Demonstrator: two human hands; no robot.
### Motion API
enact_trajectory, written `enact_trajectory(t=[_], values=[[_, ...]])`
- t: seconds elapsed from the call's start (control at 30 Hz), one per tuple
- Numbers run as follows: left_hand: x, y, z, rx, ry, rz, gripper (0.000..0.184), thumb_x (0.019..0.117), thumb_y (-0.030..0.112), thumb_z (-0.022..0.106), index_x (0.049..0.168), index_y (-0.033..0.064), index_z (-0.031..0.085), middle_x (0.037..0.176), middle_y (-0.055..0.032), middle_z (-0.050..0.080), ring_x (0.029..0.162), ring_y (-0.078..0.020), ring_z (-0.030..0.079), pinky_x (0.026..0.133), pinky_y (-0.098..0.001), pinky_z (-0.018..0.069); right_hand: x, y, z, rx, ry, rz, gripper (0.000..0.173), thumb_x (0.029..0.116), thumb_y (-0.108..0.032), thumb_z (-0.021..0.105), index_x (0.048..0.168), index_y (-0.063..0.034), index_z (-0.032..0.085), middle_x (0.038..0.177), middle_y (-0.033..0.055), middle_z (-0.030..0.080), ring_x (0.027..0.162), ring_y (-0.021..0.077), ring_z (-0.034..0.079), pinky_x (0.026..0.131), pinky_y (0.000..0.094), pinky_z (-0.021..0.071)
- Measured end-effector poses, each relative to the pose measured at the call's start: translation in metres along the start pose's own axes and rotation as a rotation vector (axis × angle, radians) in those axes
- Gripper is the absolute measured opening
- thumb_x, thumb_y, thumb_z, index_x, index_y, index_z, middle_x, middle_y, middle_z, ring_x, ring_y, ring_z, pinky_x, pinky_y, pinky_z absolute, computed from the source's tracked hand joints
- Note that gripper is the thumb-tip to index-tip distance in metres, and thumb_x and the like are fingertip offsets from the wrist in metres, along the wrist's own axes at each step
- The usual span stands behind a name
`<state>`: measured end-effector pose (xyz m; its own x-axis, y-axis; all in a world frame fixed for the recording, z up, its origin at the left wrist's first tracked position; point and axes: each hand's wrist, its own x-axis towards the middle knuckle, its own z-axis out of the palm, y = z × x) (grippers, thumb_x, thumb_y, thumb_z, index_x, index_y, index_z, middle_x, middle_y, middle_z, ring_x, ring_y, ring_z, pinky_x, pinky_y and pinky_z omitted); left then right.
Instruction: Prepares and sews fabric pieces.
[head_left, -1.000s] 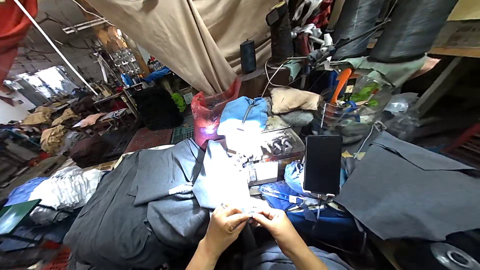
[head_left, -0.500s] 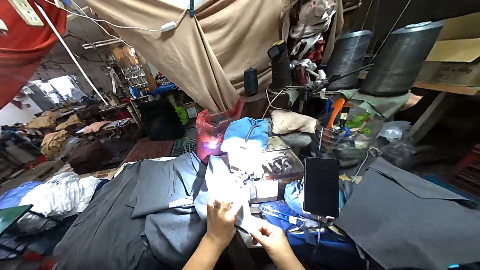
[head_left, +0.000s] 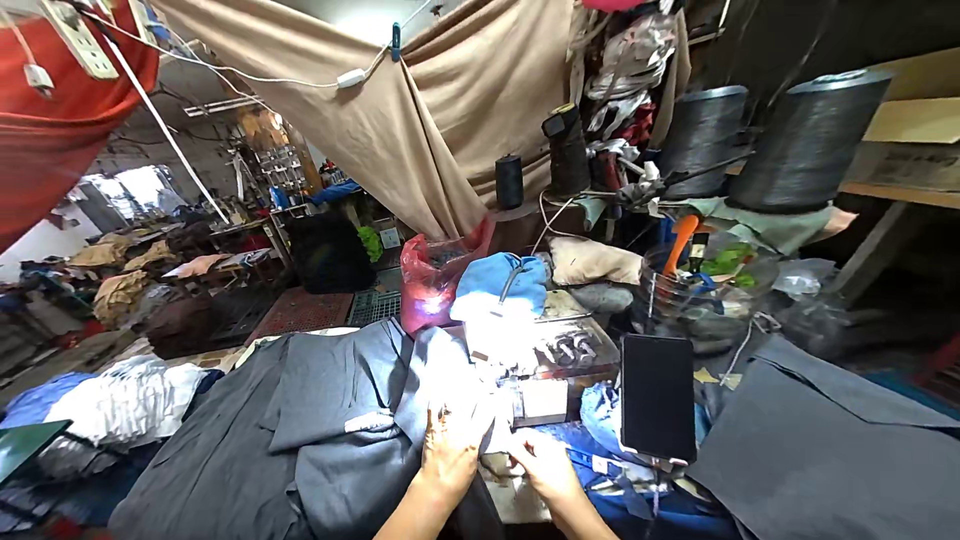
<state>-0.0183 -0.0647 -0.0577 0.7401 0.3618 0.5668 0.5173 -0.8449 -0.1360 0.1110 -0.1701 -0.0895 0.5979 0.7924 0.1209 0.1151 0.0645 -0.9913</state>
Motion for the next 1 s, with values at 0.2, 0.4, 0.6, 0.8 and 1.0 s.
enact_trajectory(t=[0.2, 0.4, 0.6, 0.8, 1.0], values=[[0.015, -0.012, 0.002, -0.134, 0.151, 0.044, 0.033, 0.0890, 0.004, 0.065, 0.111, 0.0224, 0.080, 0.122, -0.0008, 0.075, 0.117, -0.0280, 0.069, 0.098, -0.0555, 0.0532, 0.049, -0.020, 0.009, 0.006, 0.019, 0.198, 0.019, 0.1030, -0.013, 0.058, 0.106, 0.0045, 0.063, 0.064, 0.0010, 0.061, 0.050, 0.0075, 0.056, 0.049, 0.0230, 0.0488], [0.024, -0.012, -0.012, -0.296, 0.026, -0.025, 0.034, 0.0922, 0.000, 0.057, 0.109, 0.0184, 0.080, 0.120, -0.0035, 0.075, 0.121, -0.0284, 0.066, 0.106, -0.0549, 0.0477, 0.050, -0.017, 0.012, 0.114, 0.056, 0.216, 0.014, 0.1034, -0.009, 0.054, 0.098, 0.0025, 0.060, 0.058, -0.0007, 0.056, 0.044, 0.0056, 0.049, 0.043, 0.0204, 0.0420], [0.053, -0.021, -0.001, -0.589, -0.197, -0.307, 0.035, 0.1032, 0.022, 0.053, 0.134, 0.0132, 0.068, 0.140, -0.0101, 0.064, 0.137, -0.0247, 0.054, 0.117, -0.0458, 0.0383, 0.049, -0.020, 0.013, 0.125, 0.069, 0.235, 0.015, 0.1041, -0.009, 0.053, 0.098, 0.0024, 0.060, 0.058, 0.0003, 0.055, 0.043, 0.0066, 0.047, 0.043, 0.0218, 0.0414], [0.065, -0.026, 0.018, -0.686, -0.079, -0.371, 0.052, 0.1010, 0.029, 0.059, 0.143, -0.0014, 0.055, 0.148, -0.0198, 0.054, 0.141, -0.0266, 0.048, 0.119, -0.0411, 0.0363, 0.055, -0.021, 0.009, 0.051, -0.005, 0.312, 0.016, 0.1036, -0.010, 0.054, 0.108, 0.0037, 0.059, 0.064, 0.0017, 0.057, 0.048, 0.0084, 0.050, 0.046, 0.0244, 0.0449], [0.057, -0.026, 0.015, -0.635, -0.141, -0.357, 0.057, 0.1039, 0.034, 0.054, 0.151, 0.0024, 0.049, 0.155, -0.0182, 0.048, 0.146, -0.0302, 0.043, 0.121, -0.0477, 0.0334, 0.047, -0.020, 0.014, 0.105, 0.050, 0.276, 0.017, 0.1057, -0.011, 0.051, 0.100, 0.0030, 0.059, 0.059, 0.0010, 0.056, 0.042, 0.0066, 0.047, 0.042, 0.0214, 0.0411]])
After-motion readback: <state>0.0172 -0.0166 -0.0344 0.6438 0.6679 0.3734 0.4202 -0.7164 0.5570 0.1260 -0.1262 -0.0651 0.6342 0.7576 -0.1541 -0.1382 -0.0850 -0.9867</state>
